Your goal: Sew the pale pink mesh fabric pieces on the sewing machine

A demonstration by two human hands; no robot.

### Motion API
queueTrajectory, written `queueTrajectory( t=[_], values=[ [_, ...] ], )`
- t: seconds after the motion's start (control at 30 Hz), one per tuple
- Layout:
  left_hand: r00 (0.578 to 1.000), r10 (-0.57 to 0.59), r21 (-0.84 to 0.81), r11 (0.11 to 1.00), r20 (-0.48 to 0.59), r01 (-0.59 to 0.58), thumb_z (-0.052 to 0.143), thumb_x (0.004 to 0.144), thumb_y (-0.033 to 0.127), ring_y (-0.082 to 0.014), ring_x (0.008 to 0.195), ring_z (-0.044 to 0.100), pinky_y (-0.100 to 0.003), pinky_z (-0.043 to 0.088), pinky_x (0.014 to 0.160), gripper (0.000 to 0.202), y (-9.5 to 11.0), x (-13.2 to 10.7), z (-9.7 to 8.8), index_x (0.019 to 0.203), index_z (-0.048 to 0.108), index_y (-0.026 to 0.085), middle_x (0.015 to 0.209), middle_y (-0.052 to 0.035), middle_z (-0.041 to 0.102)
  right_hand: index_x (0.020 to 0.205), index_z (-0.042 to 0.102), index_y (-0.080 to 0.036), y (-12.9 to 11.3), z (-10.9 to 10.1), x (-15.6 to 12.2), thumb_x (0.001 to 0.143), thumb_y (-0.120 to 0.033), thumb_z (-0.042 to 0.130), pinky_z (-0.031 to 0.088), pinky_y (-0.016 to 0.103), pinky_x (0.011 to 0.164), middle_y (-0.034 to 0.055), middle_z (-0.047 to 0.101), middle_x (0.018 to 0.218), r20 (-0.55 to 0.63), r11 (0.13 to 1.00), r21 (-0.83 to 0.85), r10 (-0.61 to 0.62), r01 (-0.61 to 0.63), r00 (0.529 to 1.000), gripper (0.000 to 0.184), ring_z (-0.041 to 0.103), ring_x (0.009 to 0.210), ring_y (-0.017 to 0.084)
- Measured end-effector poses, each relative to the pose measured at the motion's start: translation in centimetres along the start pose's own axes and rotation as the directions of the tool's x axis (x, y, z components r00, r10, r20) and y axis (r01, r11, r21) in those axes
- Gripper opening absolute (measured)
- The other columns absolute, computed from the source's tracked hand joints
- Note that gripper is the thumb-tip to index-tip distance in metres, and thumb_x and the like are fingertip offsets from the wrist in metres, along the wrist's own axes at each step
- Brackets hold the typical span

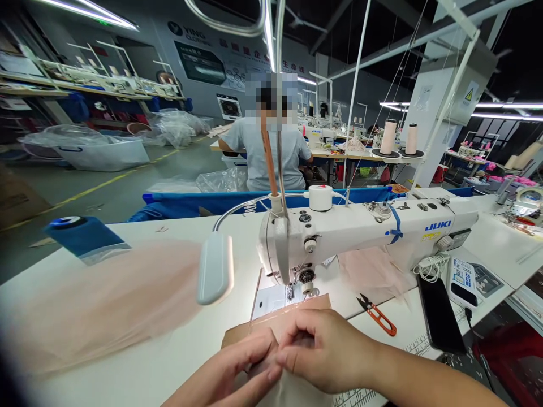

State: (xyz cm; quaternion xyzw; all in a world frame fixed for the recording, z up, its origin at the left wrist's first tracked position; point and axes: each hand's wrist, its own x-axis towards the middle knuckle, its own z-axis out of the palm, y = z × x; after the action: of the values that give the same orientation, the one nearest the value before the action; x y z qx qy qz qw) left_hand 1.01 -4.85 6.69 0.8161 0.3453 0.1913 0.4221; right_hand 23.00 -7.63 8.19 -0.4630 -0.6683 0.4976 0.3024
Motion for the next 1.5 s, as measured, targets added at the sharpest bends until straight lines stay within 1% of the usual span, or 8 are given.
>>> queueTrajectory(
  t=[0.1, 0.2, 0.33, 0.43, 0.63, 0.87, 1.27, 1.5],
  values=[
    [0.975, 0.03, 0.362, 0.931, -0.222, 0.054, 0.053, 0.099, 0.04, -0.025, 0.077, 0.062, -0.037, 0.042, 0.078, 0.033, -2.8, 1.4, 0.7, 0.071, 0.058, 0.023, 0.075, -0.0019, 0.065, 0.08, 0.053, -0.024, 1.7, 0.4, 2.5, 0.089, -0.013, 0.071, 0.044, 0.033, 0.083, -0.0005, 0.06, 0.085, -0.139, 0.899, -0.428, -0.17, 0.095, 0.976, 0.023, 0.055, 0.086, 0.021],
    [0.903, 0.224, 0.537, 0.844, -0.367, 0.008, 0.064, 0.089, 0.031, -0.0257, 0.082, 0.063, -0.039, 0.039, 0.083, 0.007, -5.6, 2.4, 1.5, 0.086, 0.066, 0.024, 0.088, -0.0013, 0.069, 0.079, 0.048, -0.024, 3.3, 0.6, 4.7, 0.087, -0.01, 0.071, 0.042, 0.034, 0.082, -0.0002, 0.058, 0.083, -0.151, 0.813, -0.576, -0.209, 0.086, 0.966, 0.028, 0.052, 0.084, 0.022],
    [0.783, 0.53, 0.651, 0.726, -0.325, -0.22, 0.056, 0.101, 0.017, -0.0234, 0.08, 0.06, -0.038, 0.037, 0.082, 0.017, -6.6, 2.4, 2.0, 0.093, 0.068, 0.027, 0.091, 0.0006, 0.071, 0.084, 0.053, -0.024, 3.9, 0.6, 5.4, 0.088, -0.009, 0.07, 0.043, 0.033, 0.079, 0.0, 0.062, 0.086, -0.158, 0.805, -0.588, -0.208, 0.078, 0.965, 0.023, 0.055, 0.083, 0.021],
    [0.726, 0.635, 0.679, 0.657, -0.265, -0.327, 0.044, 0.111, 0.013, -0.0218, 0.075, 0.057, -0.036, 0.038, 0.079, 0.034, -5.9, 2.1, 1.6, 0.089, 0.067, 0.025, 0.083, 0.0013, 0.07, 0.092, 0.057, -0.024, 4.0, 0.3, 4.8, 0.092, -0.01, 0.068, 0.046, 0.034, 0.081, 0.0021, 0.066, 0.093, -0.162, 0.797, -0.599, -0.208, 0.071, 0.964, 0.017, 0.059, 0.088, 0.023],
    [0.735, 0.653, 0.662, 0.634, -0.181, -0.4, 0.038, 0.118, 0.016, -0.02, 0.076, 0.062, -0.035, 0.042, 0.078, 0.037, -5.4, 2.1, 0.4, 0.099, 0.068, 0.023, 0.09, 0.0005, 0.075, 0.116, 0.069, -0.022, 5.2, -0.2, 3.2, 0.098, -0.01, 0.063, 0.05, 0.036, 0.089, 0.0085, 0.068, 0.112, -0.076, 0.677, -0.686, -0.431, 0.267, 0.899, 0.022, 0.061, 0.102, 0.026],
    [0.732, 0.644, 0.687, 0.637, -0.222, -0.351, 0.039, 0.117, 0.015, -0.0208, 0.082, 0.066, -0.04, 0.038, 0.081, 0.035, -7.3, 2.6, 1.1, 0.108, 0.071, 0.023, 0.104, -0.0016, 0.08, 0.099, 0.07, -0.021, 6.3, -0.1, 3.4, 0.089, -0.001, 0.064, 0.046, 0.036, 0.08, 0.0075, 0.07, 0.105, 0.009, 0.516, -0.801, -0.496, 0.304, 0.868, 0.023, 0.057, 0.092, 0.025],
    [0.723, 0.645, 0.754, 0.597, -0.249, -0.273, 0.041, 0.113, 0.014, -0.0282, 0.093, 0.073, -0.045, 0.044, 0.085, 0.033, -8.7, 3.4, 0.7, 0.11, 0.074, 0.022, 0.112, -0.0065, 0.082, 0.112, 0.074, -0.023, 6.6, -0.5, 4.4, 0.087, -0.004, 0.064, 0.051, 0.038, 0.084, 0.0082, 0.073, 0.107, -0.05, 0.491, -0.832, -0.527, 0.256, 0.849, 0.032, 0.06, 0.098, 0.029],
    [0.703, 0.667, 0.799, 0.551, -0.246, -0.243, 0.037, 0.116, 0.017, -0.0272, 0.089, 0.072, -0.045, 0.045, 0.081, 0.039, -8.8, 4.0, 0.5, 0.107, 0.075, 0.021, 0.109, -0.0065, 0.082, 0.103, 0.075, -0.022, 6.1, -0.3, 4.8, 0.086, -0.005, 0.063, 0.053, 0.036, 0.082, 0.0086, 0.073, 0.106, -0.112, 0.52, -0.819, -0.559, 0.243, 0.822, 0.026, 0.06, 0.096, 0.028]
  ],
)
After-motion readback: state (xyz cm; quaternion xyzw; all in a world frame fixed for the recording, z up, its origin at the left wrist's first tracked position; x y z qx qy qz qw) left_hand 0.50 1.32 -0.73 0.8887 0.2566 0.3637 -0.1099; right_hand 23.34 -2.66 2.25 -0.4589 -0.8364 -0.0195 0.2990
